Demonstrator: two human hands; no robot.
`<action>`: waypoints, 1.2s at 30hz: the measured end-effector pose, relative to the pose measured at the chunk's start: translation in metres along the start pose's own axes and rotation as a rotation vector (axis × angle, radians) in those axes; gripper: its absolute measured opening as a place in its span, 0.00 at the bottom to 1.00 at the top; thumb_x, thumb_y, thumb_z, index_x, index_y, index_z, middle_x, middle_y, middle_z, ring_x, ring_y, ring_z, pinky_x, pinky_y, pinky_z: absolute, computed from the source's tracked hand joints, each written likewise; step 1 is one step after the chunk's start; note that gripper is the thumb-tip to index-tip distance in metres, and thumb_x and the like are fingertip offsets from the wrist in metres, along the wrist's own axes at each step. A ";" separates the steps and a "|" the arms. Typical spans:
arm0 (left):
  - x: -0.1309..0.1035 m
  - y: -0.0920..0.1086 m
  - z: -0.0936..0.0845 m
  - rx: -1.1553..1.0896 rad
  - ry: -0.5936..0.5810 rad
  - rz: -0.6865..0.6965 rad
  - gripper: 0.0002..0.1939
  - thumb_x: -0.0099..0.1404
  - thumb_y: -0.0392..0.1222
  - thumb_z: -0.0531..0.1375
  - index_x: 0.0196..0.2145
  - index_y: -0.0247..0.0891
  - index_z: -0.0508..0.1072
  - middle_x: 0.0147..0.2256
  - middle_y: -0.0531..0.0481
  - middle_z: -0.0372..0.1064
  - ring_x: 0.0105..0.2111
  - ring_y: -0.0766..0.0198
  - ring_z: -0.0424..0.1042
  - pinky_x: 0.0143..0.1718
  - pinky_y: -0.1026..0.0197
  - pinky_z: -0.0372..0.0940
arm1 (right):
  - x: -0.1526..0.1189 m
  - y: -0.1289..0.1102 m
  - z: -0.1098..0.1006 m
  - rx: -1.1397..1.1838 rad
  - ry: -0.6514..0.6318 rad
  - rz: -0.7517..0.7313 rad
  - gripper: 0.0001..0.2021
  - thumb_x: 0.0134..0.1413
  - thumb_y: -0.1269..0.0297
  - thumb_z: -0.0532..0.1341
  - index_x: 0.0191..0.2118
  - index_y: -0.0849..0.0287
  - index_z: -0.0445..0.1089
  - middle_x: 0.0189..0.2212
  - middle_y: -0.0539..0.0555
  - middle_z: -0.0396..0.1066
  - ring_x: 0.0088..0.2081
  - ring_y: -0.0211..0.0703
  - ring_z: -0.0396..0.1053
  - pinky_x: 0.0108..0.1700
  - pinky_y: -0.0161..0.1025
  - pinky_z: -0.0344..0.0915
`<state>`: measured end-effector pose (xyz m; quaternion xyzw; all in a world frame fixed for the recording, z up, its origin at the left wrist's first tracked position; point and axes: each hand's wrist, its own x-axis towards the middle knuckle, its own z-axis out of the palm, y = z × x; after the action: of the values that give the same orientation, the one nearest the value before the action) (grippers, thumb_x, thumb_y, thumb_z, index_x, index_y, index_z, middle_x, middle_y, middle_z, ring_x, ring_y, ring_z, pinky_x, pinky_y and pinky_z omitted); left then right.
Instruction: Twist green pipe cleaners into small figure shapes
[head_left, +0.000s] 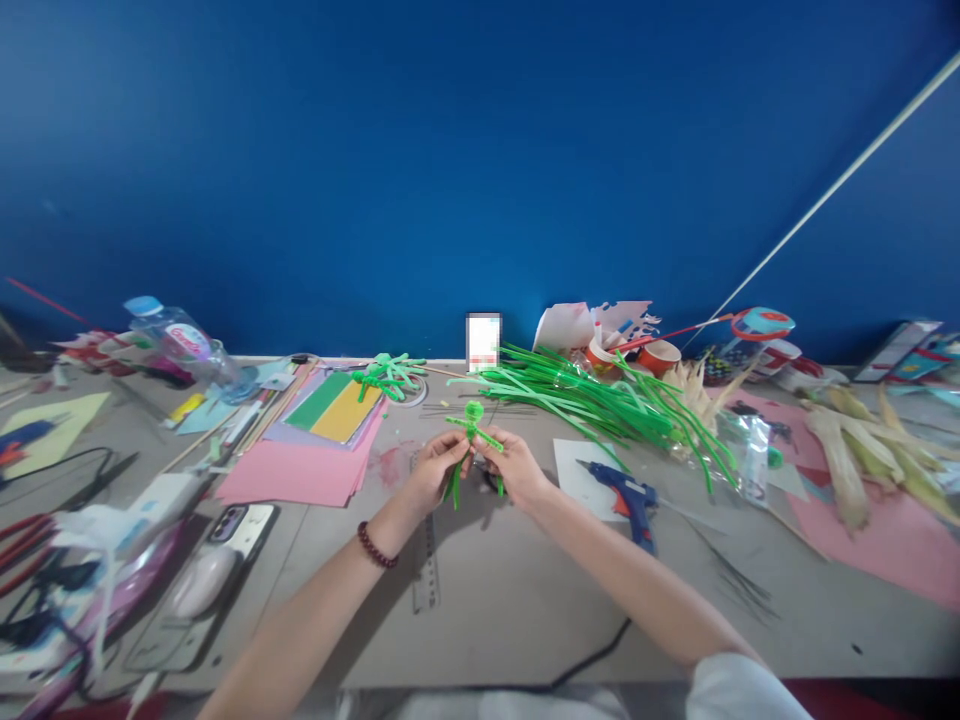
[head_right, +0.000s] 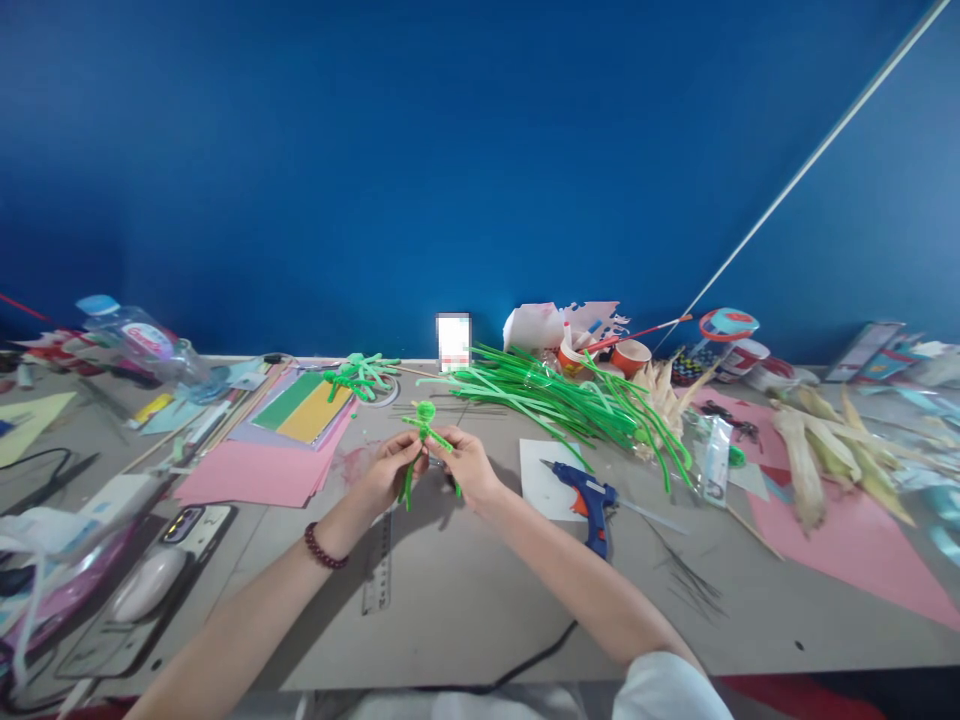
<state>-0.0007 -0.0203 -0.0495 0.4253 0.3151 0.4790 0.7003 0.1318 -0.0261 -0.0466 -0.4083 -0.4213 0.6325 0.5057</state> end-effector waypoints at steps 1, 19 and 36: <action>0.000 0.000 -0.001 -0.023 -0.030 -0.019 0.17 0.50 0.49 0.66 0.19 0.34 0.67 0.14 0.55 0.60 0.16 0.72 0.58 0.20 0.67 0.52 | 0.001 -0.001 -0.001 -0.011 -0.024 -0.015 0.17 0.37 0.50 0.68 0.27 0.61 0.72 0.19 0.45 0.61 0.18 0.28 0.48 0.20 0.32 0.40; 0.002 -0.013 0.002 0.360 0.198 0.142 0.17 0.52 0.48 0.65 0.36 0.37 0.69 0.25 0.54 0.69 0.23 0.67 0.67 0.25 0.65 0.62 | 0.014 0.001 -0.007 0.079 0.175 0.118 0.21 0.26 0.52 0.71 0.24 0.61 0.66 0.12 0.41 0.54 0.15 0.25 0.43 0.16 0.28 0.37; -0.002 -0.016 0.011 0.357 0.366 0.247 0.08 0.53 0.41 0.63 0.31 0.37 0.75 0.28 0.49 0.74 0.29 0.64 0.71 0.35 0.62 0.65 | 0.005 0.004 0.000 0.164 0.146 0.131 0.19 0.30 0.53 0.70 0.24 0.61 0.66 0.11 0.39 0.51 0.14 0.25 0.39 0.16 0.30 0.35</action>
<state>0.0146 -0.0284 -0.0587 0.4836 0.4615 0.5662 0.4823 0.1300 -0.0213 -0.0510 -0.4373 -0.3028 0.6651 0.5242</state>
